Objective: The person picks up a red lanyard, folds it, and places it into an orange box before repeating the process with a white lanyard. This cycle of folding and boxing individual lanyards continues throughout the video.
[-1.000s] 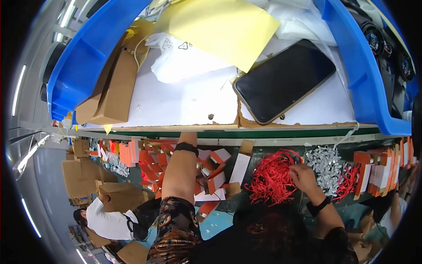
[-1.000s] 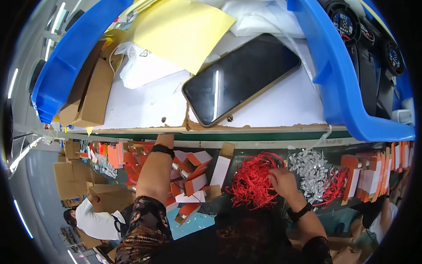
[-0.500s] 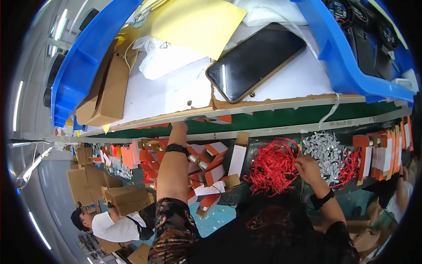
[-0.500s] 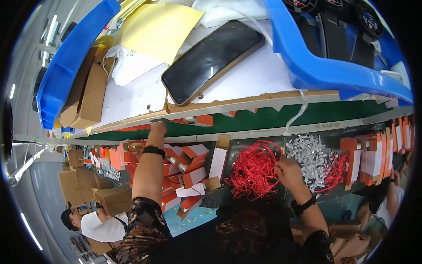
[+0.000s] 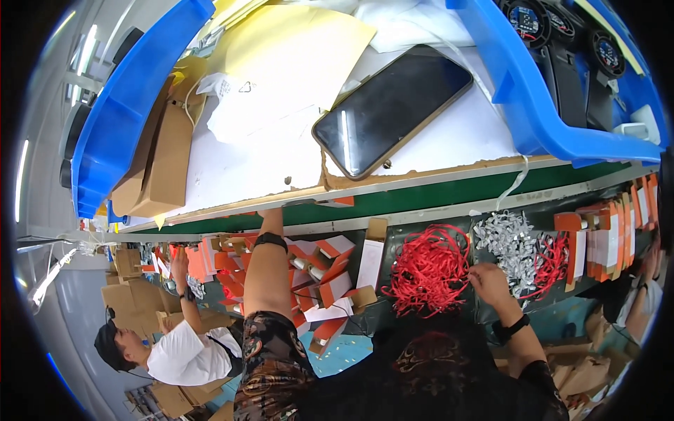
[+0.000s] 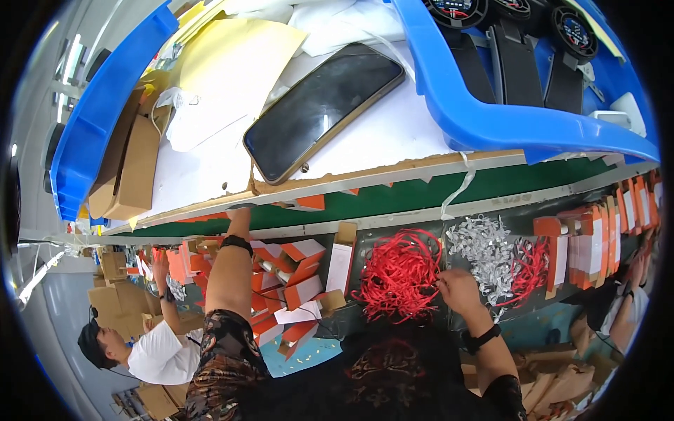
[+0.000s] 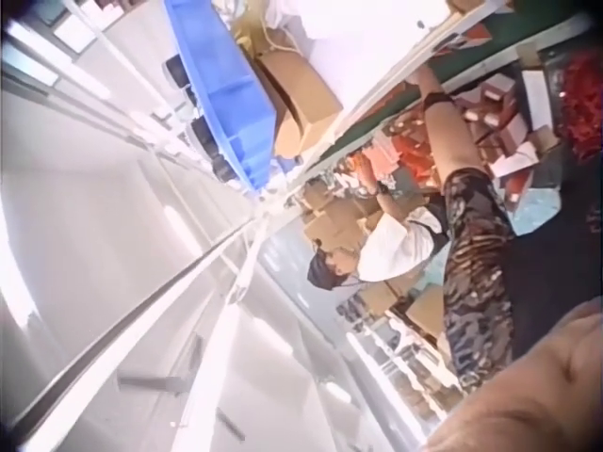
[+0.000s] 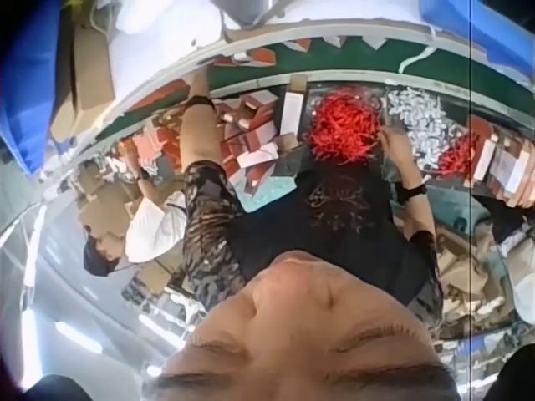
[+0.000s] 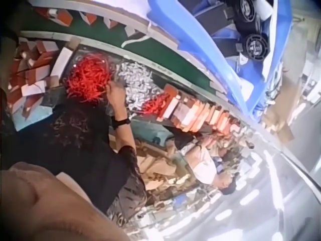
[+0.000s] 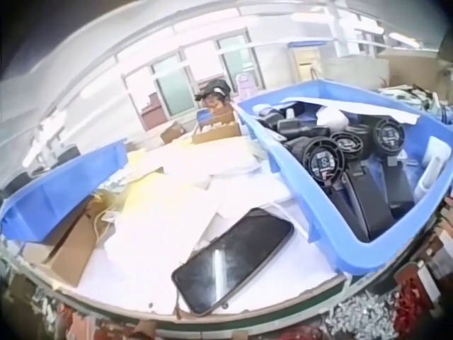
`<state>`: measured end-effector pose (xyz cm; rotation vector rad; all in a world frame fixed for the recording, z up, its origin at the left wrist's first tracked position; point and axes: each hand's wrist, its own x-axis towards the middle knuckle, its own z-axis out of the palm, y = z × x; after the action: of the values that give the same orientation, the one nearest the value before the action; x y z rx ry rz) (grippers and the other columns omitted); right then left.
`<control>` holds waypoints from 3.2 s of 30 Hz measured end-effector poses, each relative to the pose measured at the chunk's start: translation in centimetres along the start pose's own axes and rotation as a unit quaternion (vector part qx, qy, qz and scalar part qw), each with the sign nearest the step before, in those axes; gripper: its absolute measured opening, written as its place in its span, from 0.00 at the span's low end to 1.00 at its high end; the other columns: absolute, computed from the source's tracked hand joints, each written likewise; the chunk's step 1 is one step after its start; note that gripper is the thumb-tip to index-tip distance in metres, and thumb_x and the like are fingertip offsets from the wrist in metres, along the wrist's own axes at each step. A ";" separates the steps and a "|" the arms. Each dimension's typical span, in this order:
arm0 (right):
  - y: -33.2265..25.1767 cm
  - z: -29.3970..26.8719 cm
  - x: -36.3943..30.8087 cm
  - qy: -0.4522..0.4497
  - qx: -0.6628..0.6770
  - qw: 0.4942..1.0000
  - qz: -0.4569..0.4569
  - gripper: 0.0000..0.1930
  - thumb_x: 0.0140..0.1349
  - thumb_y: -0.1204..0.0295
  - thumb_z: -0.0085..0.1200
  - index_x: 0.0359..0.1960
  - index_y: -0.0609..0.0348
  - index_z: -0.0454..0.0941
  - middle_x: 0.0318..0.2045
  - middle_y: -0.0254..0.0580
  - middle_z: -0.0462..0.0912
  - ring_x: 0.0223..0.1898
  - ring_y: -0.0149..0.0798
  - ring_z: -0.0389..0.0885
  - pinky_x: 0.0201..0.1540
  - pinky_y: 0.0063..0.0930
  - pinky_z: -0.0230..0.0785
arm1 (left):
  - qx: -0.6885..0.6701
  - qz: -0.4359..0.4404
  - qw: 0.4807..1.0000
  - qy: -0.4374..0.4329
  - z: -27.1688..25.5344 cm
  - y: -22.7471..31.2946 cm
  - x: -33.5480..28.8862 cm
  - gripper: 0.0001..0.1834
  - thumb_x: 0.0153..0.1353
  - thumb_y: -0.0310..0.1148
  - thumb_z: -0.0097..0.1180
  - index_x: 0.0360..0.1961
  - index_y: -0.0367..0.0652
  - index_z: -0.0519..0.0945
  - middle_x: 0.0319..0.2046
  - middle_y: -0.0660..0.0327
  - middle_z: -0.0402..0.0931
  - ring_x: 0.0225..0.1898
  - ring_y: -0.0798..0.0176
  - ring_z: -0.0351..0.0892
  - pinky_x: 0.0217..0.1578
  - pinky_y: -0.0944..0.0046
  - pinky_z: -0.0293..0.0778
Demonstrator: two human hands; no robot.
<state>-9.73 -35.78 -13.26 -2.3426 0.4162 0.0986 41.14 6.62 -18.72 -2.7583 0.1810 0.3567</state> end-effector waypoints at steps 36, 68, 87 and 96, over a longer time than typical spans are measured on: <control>-16.3 0.6 -1.9 -0.226 0.437 0.837 -0.238 0.34 0.71 0.64 0.47 0.73 0.56 0.45 0.65 0.52 0.65 0.65 0.43 0.65 0.64 0.34 0.60 | -0.819 0.277 0.500 -0.036 -16.4 6.3 -46.1 0.38 0.41 0.26 0.64 0.57 0.32 0.65 0.50 0.56 0.73 0.51 0.62 0.75 0.54 0.63 0.70; -27.8 -12.7 -6.0 -0.100 -0.127 0.914 -0.372 0.17 0.61 0.74 0.52 0.52 0.52 0.74 0.38 0.47 0.81 0.42 0.49 0.78 0.48 0.40 0.65 | -0.757 0.407 0.508 -0.058 -15.1 9.7 -44.9 0.47 0.45 0.31 0.64 0.67 0.34 0.56 0.56 0.54 0.69 0.59 0.62 0.69 0.61 0.62 0.63; -27.8 -10.5 -4.4 0.063 -0.315 0.838 -0.441 0.23 0.46 0.70 0.68 0.46 0.55 0.75 0.45 0.44 0.79 0.52 0.45 0.75 0.61 0.54 0.62 | -0.777 0.426 0.462 -0.048 -15.9 10.5 -40.6 0.49 0.43 0.26 0.69 0.67 0.36 0.58 0.54 0.56 0.72 0.56 0.64 0.71 0.60 0.62 0.64; -15.1 4.2 -2.1 -0.193 0.391 0.897 0.070 0.08 0.66 0.65 0.56 0.36 0.56 0.76 0.29 0.28 0.77 0.30 0.26 0.73 0.34 0.21 0.66 | -0.799 0.385 0.461 0.031 -14.8 7.9 -38.6 0.48 0.44 0.25 0.69 0.67 0.36 0.58 0.54 0.56 0.71 0.53 0.64 0.72 0.57 0.63 0.68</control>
<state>-6.63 -22.20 -5.85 -1.4506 0.3382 0.3844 6.07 -2.97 2.42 -4.1377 2.2524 1.0687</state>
